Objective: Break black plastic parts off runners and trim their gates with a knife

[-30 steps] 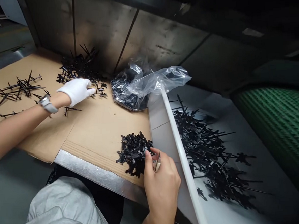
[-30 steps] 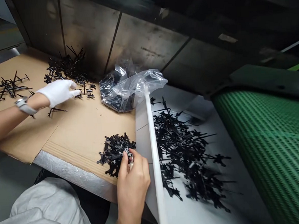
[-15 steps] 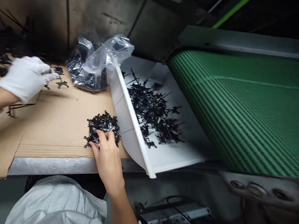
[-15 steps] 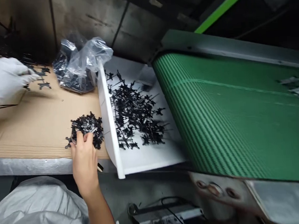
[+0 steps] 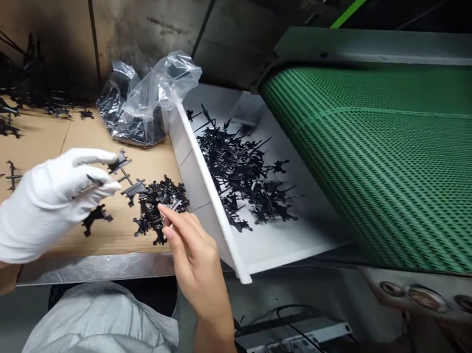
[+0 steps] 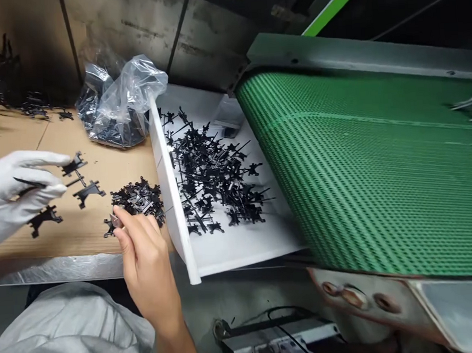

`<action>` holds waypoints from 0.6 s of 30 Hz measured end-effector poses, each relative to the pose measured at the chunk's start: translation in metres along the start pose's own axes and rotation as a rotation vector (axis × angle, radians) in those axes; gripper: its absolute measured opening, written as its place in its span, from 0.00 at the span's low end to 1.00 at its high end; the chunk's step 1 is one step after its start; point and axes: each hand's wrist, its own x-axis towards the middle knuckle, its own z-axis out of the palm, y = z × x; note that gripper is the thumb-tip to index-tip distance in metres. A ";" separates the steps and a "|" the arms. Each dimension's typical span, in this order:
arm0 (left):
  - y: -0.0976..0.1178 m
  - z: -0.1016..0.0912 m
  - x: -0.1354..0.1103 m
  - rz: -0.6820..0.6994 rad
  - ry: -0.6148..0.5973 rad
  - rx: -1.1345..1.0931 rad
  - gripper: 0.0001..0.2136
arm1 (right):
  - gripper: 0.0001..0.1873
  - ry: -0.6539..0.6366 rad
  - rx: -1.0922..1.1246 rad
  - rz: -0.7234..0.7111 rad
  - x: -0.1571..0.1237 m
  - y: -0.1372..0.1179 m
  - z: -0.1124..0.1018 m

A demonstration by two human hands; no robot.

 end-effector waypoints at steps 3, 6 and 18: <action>0.017 -0.006 0.005 0.135 0.050 0.052 0.15 | 0.22 0.042 0.086 -0.058 0.000 -0.004 0.005; 0.024 -0.011 0.000 0.151 0.029 0.038 0.16 | 0.27 0.099 0.122 -0.105 -0.001 -0.006 0.008; 0.026 -0.015 -0.017 -0.021 0.071 -0.296 0.09 | 0.22 0.078 0.195 -0.141 0.001 -0.016 0.003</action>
